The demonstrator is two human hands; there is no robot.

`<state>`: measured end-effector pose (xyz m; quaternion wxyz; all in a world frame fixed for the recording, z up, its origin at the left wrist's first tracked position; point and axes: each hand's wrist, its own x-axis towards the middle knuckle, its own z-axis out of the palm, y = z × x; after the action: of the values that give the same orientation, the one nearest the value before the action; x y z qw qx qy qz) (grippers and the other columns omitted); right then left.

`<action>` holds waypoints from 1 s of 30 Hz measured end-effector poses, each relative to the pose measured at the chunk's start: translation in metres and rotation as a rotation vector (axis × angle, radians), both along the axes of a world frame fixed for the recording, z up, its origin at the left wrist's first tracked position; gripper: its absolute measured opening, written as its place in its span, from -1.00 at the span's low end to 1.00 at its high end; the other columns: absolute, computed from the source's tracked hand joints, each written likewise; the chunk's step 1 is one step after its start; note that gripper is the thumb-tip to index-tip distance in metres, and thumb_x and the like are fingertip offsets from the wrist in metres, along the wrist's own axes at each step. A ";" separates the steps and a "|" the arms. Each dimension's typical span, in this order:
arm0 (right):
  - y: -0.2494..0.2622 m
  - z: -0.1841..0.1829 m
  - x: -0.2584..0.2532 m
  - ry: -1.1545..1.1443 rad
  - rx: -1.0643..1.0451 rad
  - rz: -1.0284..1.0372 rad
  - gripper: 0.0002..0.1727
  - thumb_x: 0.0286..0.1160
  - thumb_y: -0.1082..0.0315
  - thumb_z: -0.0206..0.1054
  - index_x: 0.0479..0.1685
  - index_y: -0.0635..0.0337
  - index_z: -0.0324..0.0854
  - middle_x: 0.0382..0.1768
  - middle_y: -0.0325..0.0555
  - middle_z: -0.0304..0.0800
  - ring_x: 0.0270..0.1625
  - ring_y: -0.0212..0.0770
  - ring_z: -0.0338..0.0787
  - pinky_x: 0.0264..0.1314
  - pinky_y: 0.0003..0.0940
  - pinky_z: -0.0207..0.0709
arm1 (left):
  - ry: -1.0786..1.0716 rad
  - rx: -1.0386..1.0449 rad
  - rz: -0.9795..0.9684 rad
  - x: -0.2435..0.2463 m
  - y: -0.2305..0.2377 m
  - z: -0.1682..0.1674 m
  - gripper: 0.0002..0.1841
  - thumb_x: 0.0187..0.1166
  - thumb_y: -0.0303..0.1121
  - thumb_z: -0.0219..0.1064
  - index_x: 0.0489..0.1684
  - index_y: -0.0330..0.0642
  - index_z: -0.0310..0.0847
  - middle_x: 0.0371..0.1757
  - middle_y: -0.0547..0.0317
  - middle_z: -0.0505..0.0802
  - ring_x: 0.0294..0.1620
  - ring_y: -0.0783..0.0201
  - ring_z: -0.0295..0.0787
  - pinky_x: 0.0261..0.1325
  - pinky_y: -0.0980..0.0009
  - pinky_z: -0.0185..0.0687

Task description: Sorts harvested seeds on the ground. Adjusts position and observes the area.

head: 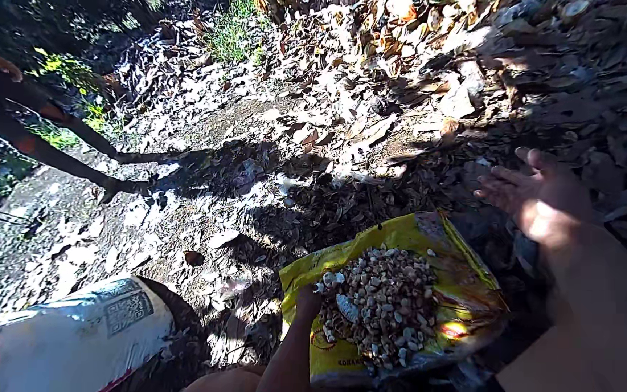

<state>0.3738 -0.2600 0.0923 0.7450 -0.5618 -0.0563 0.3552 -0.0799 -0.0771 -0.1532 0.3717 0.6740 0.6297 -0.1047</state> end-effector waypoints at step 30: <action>0.017 -0.045 -0.142 -0.874 -0.425 1.067 -0.55 0.86 0.10 0.05 0.45 0.12 0.62 0.16 0.04 0.82 0.22 -0.03 0.81 0.40 0.06 0.61 | -0.406 0.227 -0.665 0.129 -0.049 0.190 -0.47 0.78 -0.13 0.17 0.73 0.00 0.41 0.51 0.09 0.71 0.46 0.23 0.68 0.58 0.12 0.53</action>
<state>0.2313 -0.2429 0.0472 0.2539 -0.6814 -0.5456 0.4166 0.0493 -0.1265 0.0370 0.3575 0.8848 0.2985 -0.0138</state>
